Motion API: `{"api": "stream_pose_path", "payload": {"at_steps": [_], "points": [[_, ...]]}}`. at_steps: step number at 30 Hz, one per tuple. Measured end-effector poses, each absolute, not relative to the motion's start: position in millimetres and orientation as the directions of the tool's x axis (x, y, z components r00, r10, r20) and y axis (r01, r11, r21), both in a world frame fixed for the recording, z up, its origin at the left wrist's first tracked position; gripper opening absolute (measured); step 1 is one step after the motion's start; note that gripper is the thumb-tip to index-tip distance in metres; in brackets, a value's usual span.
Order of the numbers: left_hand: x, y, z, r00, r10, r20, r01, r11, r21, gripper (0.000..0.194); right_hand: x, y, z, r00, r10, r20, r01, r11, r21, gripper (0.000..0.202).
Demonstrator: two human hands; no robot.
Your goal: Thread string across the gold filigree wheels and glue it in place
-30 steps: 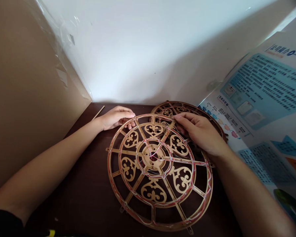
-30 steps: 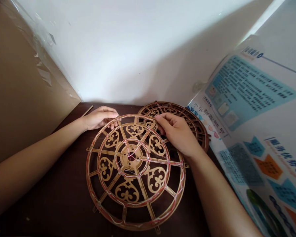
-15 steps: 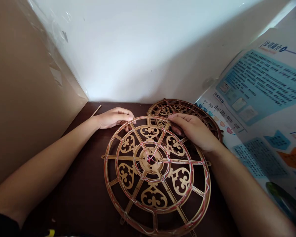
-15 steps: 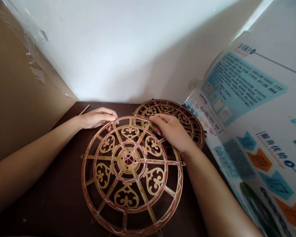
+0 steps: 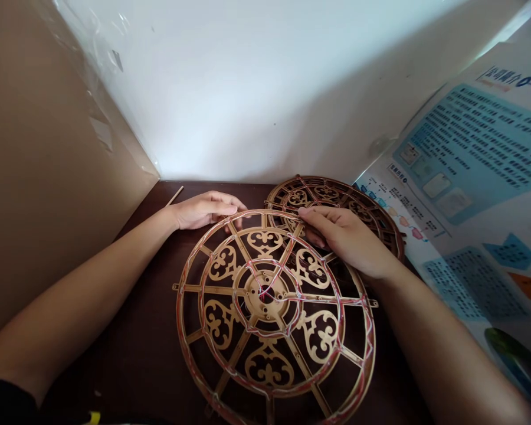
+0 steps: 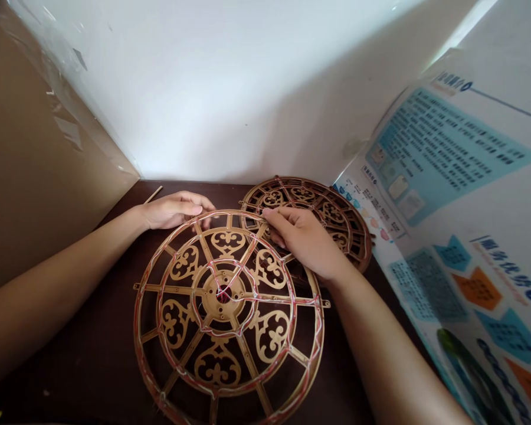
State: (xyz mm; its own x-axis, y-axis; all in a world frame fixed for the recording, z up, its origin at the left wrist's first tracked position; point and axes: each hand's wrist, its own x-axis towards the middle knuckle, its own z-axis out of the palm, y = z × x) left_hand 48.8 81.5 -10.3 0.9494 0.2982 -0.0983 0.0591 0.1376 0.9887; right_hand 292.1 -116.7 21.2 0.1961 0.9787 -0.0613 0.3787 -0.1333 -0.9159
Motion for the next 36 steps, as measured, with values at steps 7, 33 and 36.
{"api": "stream_pose_path", "payload": {"at_steps": [7,33,36], "points": [[48.8,81.3,-7.4,0.958,0.261,-0.117,0.100,0.080,0.992,0.028,274.1,-118.2,19.8,0.058,0.990,-0.125,0.238,-0.135,-0.962,0.039],[46.3,83.7,-10.1,0.939,0.280,-0.199,0.170,0.124,0.978,0.045,272.4,-118.2,25.3,0.029,0.963,-0.267,-0.273,-0.249,-0.929,0.024],[47.5,82.7,-8.3,0.945,0.274,-0.179,0.147,0.132,0.980,0.045,271.9,-118.3,27.5,-0.014,0.960,-0.281,-0.298,-0.272,-0.915,0.021]]}}
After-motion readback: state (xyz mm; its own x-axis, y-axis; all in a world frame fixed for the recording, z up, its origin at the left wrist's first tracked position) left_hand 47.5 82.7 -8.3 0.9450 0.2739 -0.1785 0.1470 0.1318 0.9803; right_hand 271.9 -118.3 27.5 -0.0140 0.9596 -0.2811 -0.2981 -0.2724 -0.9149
